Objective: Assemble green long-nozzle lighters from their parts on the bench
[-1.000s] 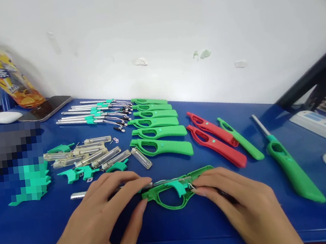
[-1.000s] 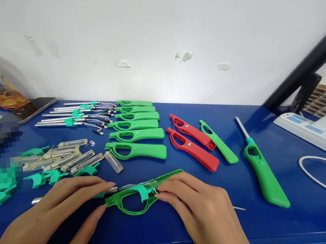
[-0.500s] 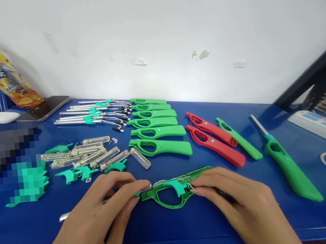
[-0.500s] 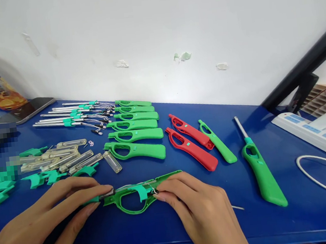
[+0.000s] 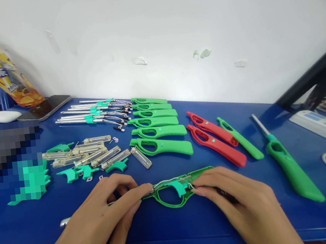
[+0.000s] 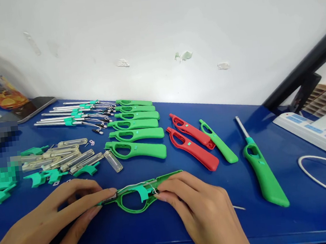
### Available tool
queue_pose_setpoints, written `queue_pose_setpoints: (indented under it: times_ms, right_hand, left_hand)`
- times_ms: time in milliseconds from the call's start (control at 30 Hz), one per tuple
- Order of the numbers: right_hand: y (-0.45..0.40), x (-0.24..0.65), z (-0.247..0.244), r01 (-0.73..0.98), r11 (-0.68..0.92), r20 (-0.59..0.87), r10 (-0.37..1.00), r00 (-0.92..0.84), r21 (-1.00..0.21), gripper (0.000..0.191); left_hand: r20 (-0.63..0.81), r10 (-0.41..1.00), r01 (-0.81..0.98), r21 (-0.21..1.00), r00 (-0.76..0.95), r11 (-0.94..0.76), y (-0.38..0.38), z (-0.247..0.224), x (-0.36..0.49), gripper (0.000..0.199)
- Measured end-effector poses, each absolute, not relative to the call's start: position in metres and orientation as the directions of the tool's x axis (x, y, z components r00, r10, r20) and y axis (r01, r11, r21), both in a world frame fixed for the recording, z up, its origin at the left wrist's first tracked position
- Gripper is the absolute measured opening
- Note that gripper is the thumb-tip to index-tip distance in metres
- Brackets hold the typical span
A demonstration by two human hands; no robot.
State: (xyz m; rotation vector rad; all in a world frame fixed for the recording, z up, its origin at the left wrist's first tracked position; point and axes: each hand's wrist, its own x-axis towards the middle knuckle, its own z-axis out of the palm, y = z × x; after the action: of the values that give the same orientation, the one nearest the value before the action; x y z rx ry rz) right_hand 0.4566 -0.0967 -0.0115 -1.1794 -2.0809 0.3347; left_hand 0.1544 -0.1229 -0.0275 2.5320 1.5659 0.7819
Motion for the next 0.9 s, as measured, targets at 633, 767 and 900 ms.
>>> queue_pose_setpoints:
  times_ms: [633, 767, 900]
  right_hand:
    - [-0.096, 0.456, -0.009, 0.650, 0.566, 0.470, 0.814, -0.342, -0.507, 0.020]
    - [-0.096, 0.458, -0.010, 0.647, 0.567, 0.456, 0.816, -0.356, -0.509, 0.021]
    - [-0.097, 0.458, -0.010, 0.652, 0.572, 0.467, 0.810, -0.355, -0.497, 0.021]
  left_hand:
    - [0.405, 0.811, 0.803, 0.248, 0.422, -0.541, -0.122, -0.028, 0.151, 0.065]
    - [0.394, 0.821, 0.804, 0.266, 0.413, -0.532, -0.122, -0.027, 0.153, 0.062]
    - [0.390, 0.828, 0.812, 0.266, 0.402, -0.519, -0.122, -0.028, 0.153, 0.059]
